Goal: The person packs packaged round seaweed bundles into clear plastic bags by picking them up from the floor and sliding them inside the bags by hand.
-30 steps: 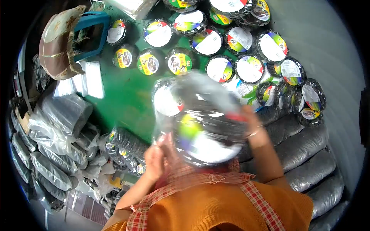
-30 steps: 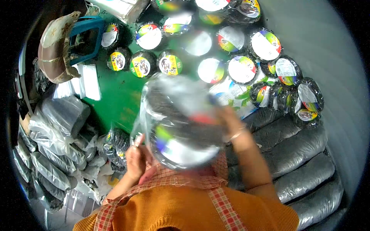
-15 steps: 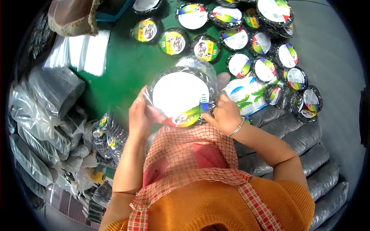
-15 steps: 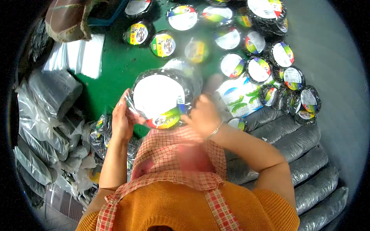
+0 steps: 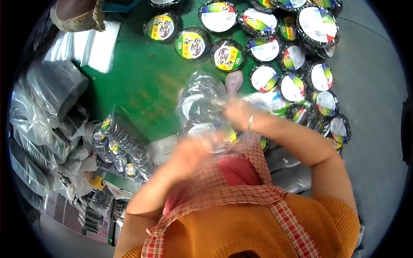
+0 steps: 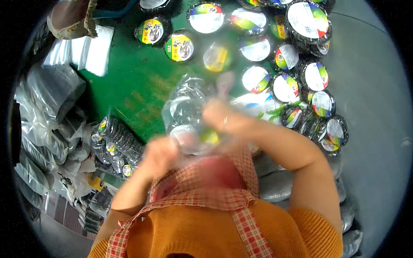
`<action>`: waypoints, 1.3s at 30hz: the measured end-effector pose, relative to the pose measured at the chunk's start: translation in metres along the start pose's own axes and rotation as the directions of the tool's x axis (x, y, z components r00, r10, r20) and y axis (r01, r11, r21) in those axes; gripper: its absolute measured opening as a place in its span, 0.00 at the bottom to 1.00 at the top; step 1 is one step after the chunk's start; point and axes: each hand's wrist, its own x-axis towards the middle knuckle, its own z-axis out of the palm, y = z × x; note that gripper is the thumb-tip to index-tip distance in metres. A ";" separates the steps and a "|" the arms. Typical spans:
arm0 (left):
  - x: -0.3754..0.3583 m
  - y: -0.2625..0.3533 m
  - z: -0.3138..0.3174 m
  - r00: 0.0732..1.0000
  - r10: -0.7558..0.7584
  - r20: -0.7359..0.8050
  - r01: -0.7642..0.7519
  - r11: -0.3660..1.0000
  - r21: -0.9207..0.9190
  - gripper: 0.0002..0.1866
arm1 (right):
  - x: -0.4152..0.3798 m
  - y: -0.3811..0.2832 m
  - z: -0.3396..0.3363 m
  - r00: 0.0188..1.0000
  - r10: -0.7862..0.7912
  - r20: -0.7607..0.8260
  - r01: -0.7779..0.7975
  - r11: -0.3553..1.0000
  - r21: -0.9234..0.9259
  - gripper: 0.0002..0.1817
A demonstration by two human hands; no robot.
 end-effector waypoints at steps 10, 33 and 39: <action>-0.093 -0.096 0.014 0.795 -0.606 -0.031 0.547 0.738 -0.396 0.22 | 0.020 0.018 0.033 0.851 0.046 -0.523 0.163 0.924 0.346 0.30; -0.126 -0.096 0.022 0.708 -0.682 -0.184 0.599 0.718 -0.355 0.13 | 0.239 0.338 -0.070 0.622 0.751 -0.220 -0.224 0.440 0.869 0.31; -0.147 -0.041 0.015 0.749 -0.143 -0.648 0.249 0.966 0.074 0.21 | 0.122 0.230 -0.065 0.580 0.814 -0.028 -0.082 0.093 0.992 0.34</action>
